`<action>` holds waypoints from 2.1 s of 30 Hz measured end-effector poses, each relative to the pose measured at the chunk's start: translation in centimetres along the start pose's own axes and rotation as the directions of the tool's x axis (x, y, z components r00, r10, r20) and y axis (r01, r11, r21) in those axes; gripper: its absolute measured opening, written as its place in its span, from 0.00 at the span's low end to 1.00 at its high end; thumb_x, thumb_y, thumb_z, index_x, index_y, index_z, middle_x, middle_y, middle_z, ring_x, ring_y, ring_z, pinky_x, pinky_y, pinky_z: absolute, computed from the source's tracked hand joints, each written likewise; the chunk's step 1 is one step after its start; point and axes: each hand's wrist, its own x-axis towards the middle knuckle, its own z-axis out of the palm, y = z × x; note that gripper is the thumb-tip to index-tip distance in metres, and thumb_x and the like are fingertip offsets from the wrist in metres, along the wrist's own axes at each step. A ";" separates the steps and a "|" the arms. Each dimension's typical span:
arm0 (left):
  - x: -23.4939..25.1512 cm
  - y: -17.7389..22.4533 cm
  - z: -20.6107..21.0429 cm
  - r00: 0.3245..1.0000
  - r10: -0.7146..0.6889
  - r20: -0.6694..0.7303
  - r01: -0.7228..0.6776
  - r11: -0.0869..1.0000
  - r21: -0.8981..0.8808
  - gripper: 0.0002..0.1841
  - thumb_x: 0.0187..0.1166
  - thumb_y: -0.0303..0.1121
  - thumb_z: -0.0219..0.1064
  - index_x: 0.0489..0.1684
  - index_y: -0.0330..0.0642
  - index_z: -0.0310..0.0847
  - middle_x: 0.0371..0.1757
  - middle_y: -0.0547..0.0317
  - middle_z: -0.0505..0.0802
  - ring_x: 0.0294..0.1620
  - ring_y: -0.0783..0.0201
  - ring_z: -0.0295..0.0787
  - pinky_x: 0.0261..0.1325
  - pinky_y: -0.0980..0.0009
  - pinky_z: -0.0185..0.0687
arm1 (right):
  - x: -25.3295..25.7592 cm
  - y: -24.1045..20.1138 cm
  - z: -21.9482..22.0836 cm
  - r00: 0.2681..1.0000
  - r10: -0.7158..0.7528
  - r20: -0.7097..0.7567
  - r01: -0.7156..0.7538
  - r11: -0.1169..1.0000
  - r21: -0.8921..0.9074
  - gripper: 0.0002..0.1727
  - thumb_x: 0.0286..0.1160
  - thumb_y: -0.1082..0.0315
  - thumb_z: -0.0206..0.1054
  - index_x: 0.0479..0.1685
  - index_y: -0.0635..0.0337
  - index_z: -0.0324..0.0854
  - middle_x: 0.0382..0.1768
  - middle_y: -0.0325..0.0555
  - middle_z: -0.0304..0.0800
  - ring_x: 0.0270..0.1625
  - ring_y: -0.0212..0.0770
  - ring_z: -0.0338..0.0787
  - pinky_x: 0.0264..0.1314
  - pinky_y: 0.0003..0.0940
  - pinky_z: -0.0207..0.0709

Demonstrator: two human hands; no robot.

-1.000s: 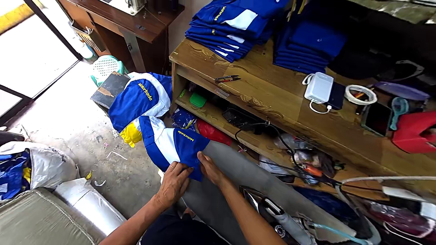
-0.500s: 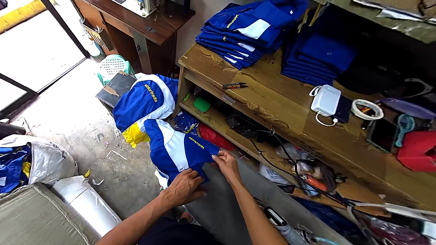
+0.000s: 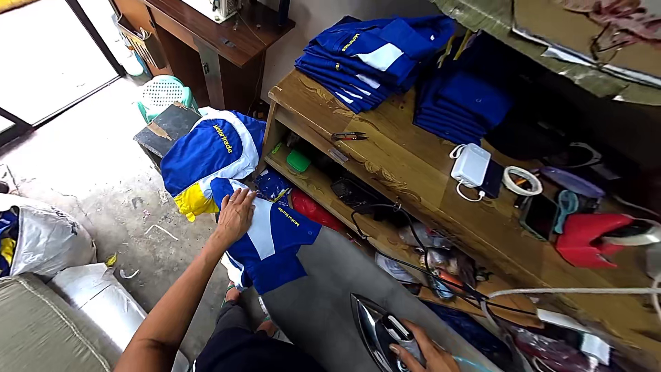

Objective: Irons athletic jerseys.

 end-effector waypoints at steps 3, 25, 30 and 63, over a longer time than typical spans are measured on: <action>-0.6 -1.0 -0.5 0.996 0.038 -0.078 -0.039 0.999 -0.004 0.24 0.90 0.44 0.47 0.78 0.51 0.80 0.84 0.54 0.80 0.89 0.45 0.66 0.88 0.37 0.52 | 1.0 -1.3 -0.1 0.999 0.005 -0.037 -0.006 1.000 -0.029 0.37 0.80 0.48 0.68 0.79 0.69 0.72 0.49 0.69 0.92 0.49 0.70 0.94 0.54 0.71 0.82; -1.3 -8.1 -4.3 0.945 0.154 0.287 -0.083 0.966 -0.245 0.35 0.80 0.58 0.65 0.90 0.65 0.66 0.92 0.73 0.67 0.97 0.52 0.46 0.86 0.30 0.43 | 23.0 -28.7 -2.1 0.875 -0.438 0.206 0.483 0.818 -0.313 0.25 0.75 0.48 0.66 0.70 0.45 0.81 0.40 0.57 0.93 0.45 0.62 0.93 0.45 0.64 0.80; 0.2 -8.9 -5.5 0.900 0.200 0.387 -0.124 0.969 -0.212 0.40 0.75 0.54 0.73 0.91 0.66 0.63 0.93 0.72 0.66 0.97 0.50 0.45 0.83 0.27 0.48 | 23.9 -32.0 -1.6 0.906 -0.371 0.201 0.421 0.831 -0.363 0.22 0.75 0.56 0.65 0.68 0.47 0.80 0.42 0.58 0.93 0.48 0.63 0.93 0.46 0.64 0.79; -11.8 -7.7 0.2 0.960 -0.213 -0.181 0.166 0.955 -0.247 0.26 0.83 0.48 0.65 0.56 0.27 0.83 0.57 0.34 0.90 0.62 0.40 0.87 0.68 0.46 0.81 | 3.8 -7.5 2.4 0.983 -0.025 -0.182 -0.014 0.978 -0.208 0.23 0.60 0.60 0.77 0.59 0.52 0.89 0.29 0.60 0.93 0.30 0.68 0.93 0.30 0.69 0.80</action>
